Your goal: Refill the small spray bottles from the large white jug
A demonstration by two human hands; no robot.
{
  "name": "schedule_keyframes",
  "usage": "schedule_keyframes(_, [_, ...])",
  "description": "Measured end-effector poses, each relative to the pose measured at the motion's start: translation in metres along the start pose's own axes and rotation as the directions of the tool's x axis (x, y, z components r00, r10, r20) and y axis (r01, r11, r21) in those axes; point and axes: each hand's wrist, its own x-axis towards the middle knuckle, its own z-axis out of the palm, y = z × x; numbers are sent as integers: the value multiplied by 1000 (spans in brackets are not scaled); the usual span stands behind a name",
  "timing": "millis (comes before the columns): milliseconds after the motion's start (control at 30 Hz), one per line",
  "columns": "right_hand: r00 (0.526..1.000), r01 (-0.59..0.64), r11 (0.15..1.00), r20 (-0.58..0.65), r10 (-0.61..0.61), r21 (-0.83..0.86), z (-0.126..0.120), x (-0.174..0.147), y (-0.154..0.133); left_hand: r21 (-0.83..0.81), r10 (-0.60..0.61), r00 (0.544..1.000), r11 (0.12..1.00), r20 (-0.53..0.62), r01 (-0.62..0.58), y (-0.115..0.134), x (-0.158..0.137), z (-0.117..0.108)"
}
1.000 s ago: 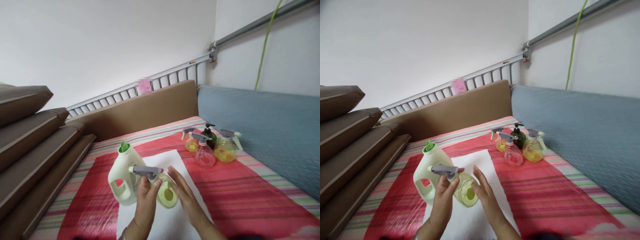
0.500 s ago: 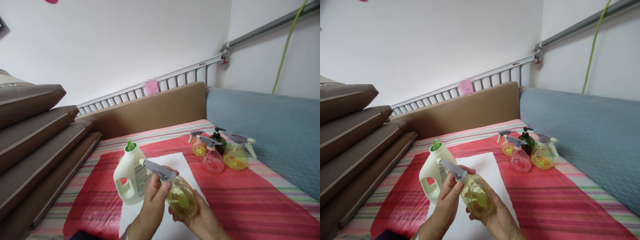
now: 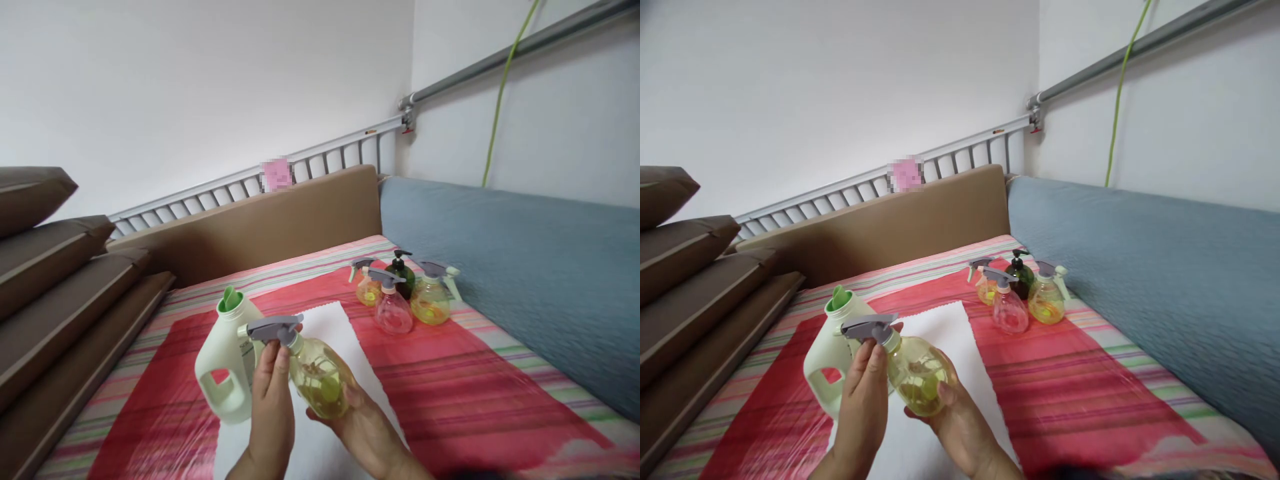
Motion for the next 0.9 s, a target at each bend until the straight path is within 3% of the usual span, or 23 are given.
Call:
schedule_keyframes(100, [1000, 11, 1000, 4, -11, 25, 1, 2, 8, 73, 29, 995, 997, -99, -22, 1, -6, 7])
schedule_keyframes(167, [1000, -20, 997, 22, 18, 78, 0, 5, 12, 140, 37, 995, 990, -91, -24, 0, -12, 8])
schedule_keyframes(300, [991, -130, 978, 16, 129, 163, -5, 8, 11, 207, 53, 992, 975, 111, -75, -13, -19, -7])
schedule_keyframes(400, [976, -219, 961, 31, 217, 171, -8, 8, 6, 167, -2, 991, 986, 134, -21, -22, -10, -25])
schedule_keyframes(500, [939, -333, 933, 135, 316, 136, -12, 7, 6, 49, -110, 978, 993, 178, 103, -10, 7, -34])
schedule_keyframes(600, [887, -430, 898, 225, 403, 88, -14, 8, 10, -3, -147, 930, 988, 337, 158, 17, 16, -31])
schedule_keyframes(667, [898, -407, 910, 215, 383, 77, -13, 9, 14, -23, -145, 923, 986, 357, 163, 30, 16, -25])
schedule_keyframes(733, [944, -304, 950, 155, 292, 64, -12, 10, 16, -39, -142, 947, 986, 288, 160, 34, 13, -21])
schedule_keyframes(833, [982, -169, 985, 87, 165, 42, -11, 12, 17, -30, -121, 975, 991, 186, 129, 29, 9, -20])
schedule_keyframes(900, [984, -161, 985, 81, 156, 55, -12, 14, 16, -49, -118, 970, 990, 214, 131, 24, 11, -23])
